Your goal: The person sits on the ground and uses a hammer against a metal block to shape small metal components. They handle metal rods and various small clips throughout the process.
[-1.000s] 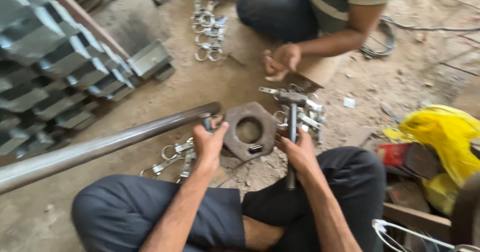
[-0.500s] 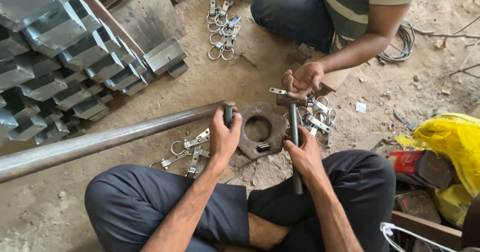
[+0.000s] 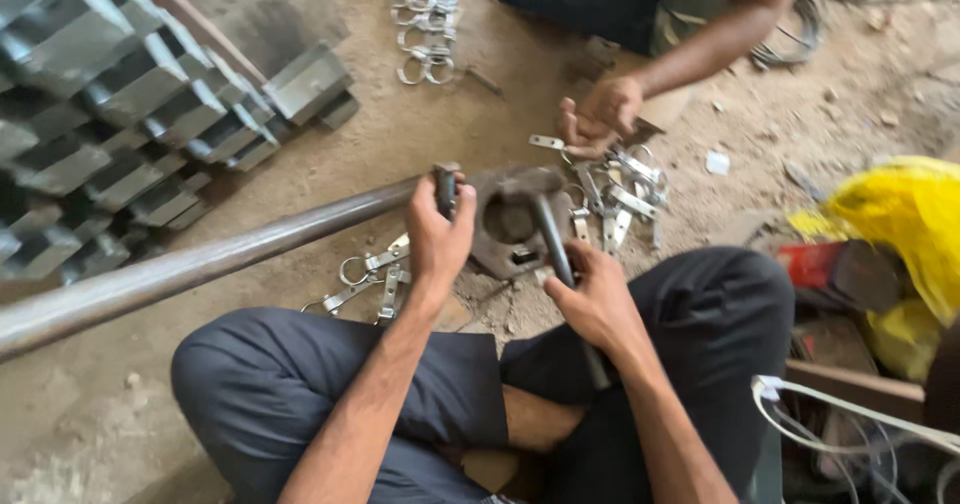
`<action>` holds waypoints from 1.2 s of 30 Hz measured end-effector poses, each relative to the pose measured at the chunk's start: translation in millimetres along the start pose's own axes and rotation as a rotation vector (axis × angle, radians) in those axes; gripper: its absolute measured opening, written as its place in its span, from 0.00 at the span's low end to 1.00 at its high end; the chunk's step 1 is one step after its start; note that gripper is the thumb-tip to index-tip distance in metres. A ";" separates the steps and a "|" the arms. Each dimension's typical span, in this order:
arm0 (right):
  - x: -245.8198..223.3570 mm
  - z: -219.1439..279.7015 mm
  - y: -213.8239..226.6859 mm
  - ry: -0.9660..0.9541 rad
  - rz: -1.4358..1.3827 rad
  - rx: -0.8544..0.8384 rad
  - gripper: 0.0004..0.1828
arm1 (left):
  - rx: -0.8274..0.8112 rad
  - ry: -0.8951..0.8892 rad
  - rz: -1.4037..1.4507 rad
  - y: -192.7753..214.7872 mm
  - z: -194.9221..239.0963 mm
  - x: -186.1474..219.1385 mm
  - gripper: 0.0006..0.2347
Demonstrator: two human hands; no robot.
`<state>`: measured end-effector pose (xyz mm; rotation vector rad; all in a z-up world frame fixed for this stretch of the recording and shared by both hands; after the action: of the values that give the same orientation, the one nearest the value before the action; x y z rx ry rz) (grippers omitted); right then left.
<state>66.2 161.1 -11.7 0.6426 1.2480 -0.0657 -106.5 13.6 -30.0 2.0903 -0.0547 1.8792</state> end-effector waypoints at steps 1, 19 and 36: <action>-3.8 -1.6 -1.2 -0.043 0.120 0.020 0.25 | 0.005 -0.024 0.009 1.7 -0.5 -0.1 0.09; -97.1 129.1 194.2 0.140 0.901 0.932 0.29 | -0.087 0.199 0.059 16.2 -4.1 11.7 0.06; -37.9 134.5 213.1 -0.251 1.508 0.886 0.09 | -0.067 0.083 0.035 26.5 -12.1 23.3 0.06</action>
<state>250.8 260.1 133.3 2.1199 0.1823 0.5665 -121.6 -3.9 -0.7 1.9779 -0.1336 1.9544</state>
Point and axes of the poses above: each hand's wrist, its own z-axis away from the middle knuckle, its own y-axis out of the back of the hand, x = y × z, the point moved 5 cm from there along -z, towards the middle knuckle, and after that the axes turned 6 degrees about y, right-handed, at the moved point
